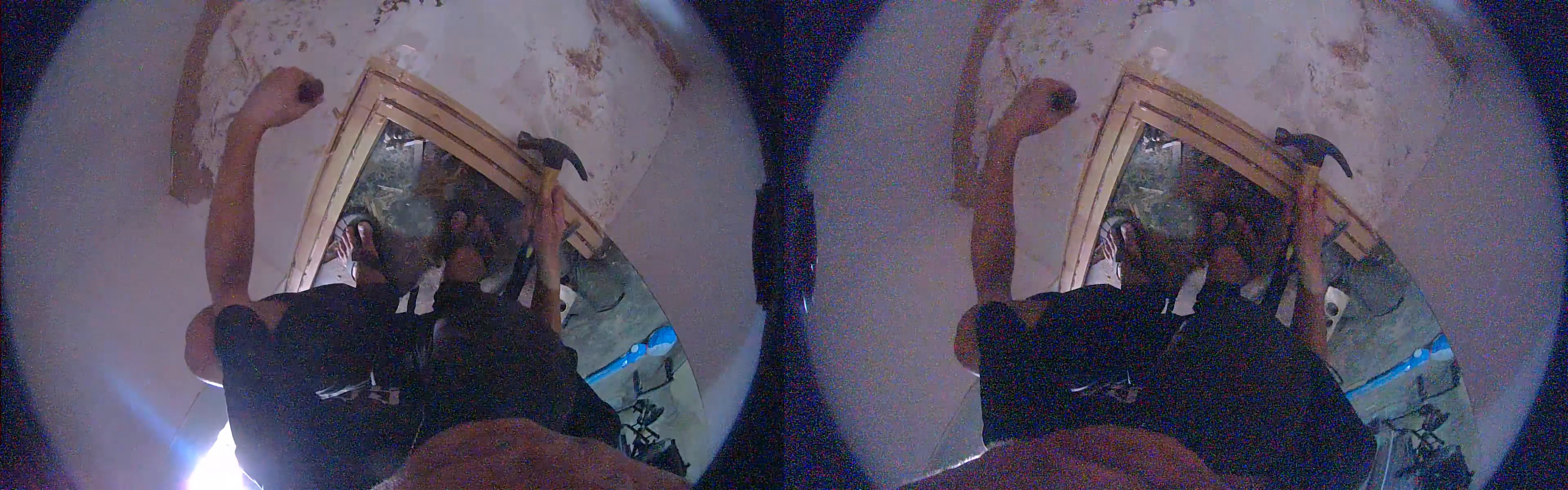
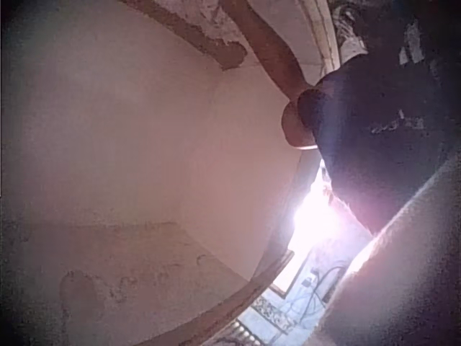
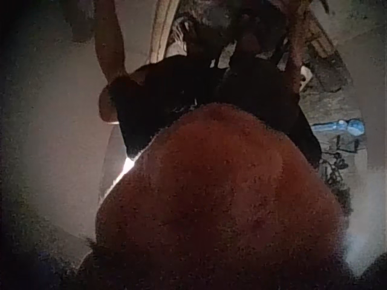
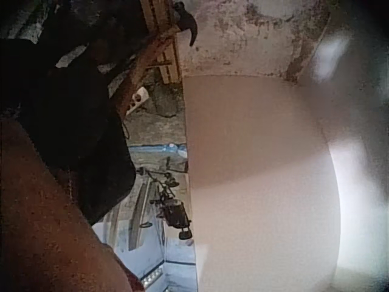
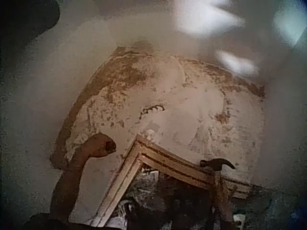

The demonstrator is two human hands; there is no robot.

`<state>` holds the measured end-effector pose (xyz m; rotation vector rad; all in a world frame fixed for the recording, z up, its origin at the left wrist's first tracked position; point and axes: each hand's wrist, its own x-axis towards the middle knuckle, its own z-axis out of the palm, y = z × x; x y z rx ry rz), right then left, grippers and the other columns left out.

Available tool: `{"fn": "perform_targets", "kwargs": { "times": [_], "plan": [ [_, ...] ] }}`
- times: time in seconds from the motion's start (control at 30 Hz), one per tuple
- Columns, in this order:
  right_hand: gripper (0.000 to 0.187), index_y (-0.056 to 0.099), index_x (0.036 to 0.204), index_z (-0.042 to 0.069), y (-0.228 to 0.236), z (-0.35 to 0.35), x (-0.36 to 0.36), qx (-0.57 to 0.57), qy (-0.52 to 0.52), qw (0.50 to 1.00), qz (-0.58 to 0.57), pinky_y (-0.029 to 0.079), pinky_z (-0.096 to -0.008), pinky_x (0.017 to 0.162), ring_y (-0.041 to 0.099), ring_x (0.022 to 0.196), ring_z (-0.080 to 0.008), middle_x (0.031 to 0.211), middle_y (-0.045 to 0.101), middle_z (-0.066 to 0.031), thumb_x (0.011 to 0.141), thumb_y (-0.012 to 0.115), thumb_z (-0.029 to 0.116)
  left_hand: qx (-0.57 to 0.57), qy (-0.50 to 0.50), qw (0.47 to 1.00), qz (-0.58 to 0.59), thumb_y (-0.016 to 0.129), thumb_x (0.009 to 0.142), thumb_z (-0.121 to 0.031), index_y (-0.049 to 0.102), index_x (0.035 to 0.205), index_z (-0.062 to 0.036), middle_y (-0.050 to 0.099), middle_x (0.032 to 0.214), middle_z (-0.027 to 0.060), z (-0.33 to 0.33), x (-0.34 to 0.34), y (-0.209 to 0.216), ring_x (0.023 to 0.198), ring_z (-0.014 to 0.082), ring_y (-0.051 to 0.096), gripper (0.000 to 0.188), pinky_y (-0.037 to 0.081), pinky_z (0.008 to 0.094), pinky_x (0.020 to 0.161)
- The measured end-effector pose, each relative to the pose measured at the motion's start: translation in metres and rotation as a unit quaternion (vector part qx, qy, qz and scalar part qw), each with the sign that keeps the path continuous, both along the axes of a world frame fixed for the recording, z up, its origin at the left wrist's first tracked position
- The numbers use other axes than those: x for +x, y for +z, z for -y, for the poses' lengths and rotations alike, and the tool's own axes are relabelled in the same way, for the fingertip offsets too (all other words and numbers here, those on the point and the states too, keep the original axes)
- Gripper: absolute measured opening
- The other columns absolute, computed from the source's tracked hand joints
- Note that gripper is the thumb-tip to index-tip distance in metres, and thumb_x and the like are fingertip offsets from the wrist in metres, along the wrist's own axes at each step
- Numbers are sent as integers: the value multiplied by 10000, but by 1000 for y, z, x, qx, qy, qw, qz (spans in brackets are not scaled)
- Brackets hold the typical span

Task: The person uses a hammer and a screwdriver to secure a wooden frame into an opening in the ceiling.

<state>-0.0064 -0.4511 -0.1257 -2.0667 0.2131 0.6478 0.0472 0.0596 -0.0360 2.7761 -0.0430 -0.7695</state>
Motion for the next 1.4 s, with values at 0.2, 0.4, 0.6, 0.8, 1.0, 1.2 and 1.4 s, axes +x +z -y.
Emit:
{"fn": "perform_targets", "kwargs": {
  "times": [0.2, 0.4, 0.6, 0.8, 1.0, 1.2, 1.4],
  "plan": [
    [462, 386, 1292, 36, 35, -42, 1, 70, -115, 988, -77, 418, -271, 575, 505, 658, -143, 888, 558, -60, 947, 459, 334, -221, -103, 955, 168, 692, 643, -253, 631, 945, -164, 657, 788, 70, 136, -7, -12, 747, 278, 641, 321, 516, 405, 662],
    [412, 416, 1235, 37, 27, -22, -1, 67, -74, 995, -22, 380, -250, 481, 473, 565, -109, 737, 514, -15, 944, 452, 327, -237, -156, 914, 292, 636, 680, -255, 585, 850, -171, 580, 687, 44, 199, -1, -55, 669, 244, 625, 196, 509, 398, 585],
    [504, 347, 1335, 34, 17, -10, -10, 67, -70, 995, -15, 414, -251, 485, 514, 587, -117, 806, 551, -39, 936, 472, 314, -260, -172, 877, 366, 610, 699, -189, 598, 871, -140, 600, 725, 55, 205, 1, -62, 679, 262, 624, 179, 504, 403, 549],
    [524, 309, 1367, 34, -7, 12, -17, -135, 171, 910, 354, 410, -286, 498, 519, 637, -156, 941, 558, -114, 945, 472, 299, -296, -121, 869, 378, 637, 676, -207, 587, 797, -106, 603, 730, 52, 223, 5, -66, 675, 241, 629, 166, 507, 392, 584],
    [503, 266, 1400, 60, 63, -7, -18, 123, -92, 987, -49, 477, -307, 634, 548, 803, -213, 1083, 519, -166, 963, 430, 245, -256, -72, 890, 370, 653, 665, -216, 590, 782, -134, 608, 698, 43, 237, 21, -84, 646, 241, 631, 156, 510, 401, 590],
    [501, 296, 1387, 45, 46, 5, -23, -154, 116, 973, 128, 461, -338, 805, 525, 1013, -238, 1143, 504, -196, 969, 407, 296, -227, -96, 933, 262, 642, 689, -270, 607, 809, -144, 644, 763, 55, 244, 32, -87, 704, 259, 650, 178, 521, 419, 637],
    [483, 357, 1299, -10, 73, -10, -9, 453, 82, 885, -62, 484, -338, 702, 585, 857, -240, 967, 579, -168, 961, 428, 328, -138, -121, 968, 173, 604, 738, -266, 612, 832, -122, 649, 795, 92, 224, 26, -76, 774, 294, 652, 172, 518, 445, 669]
  ]
}}
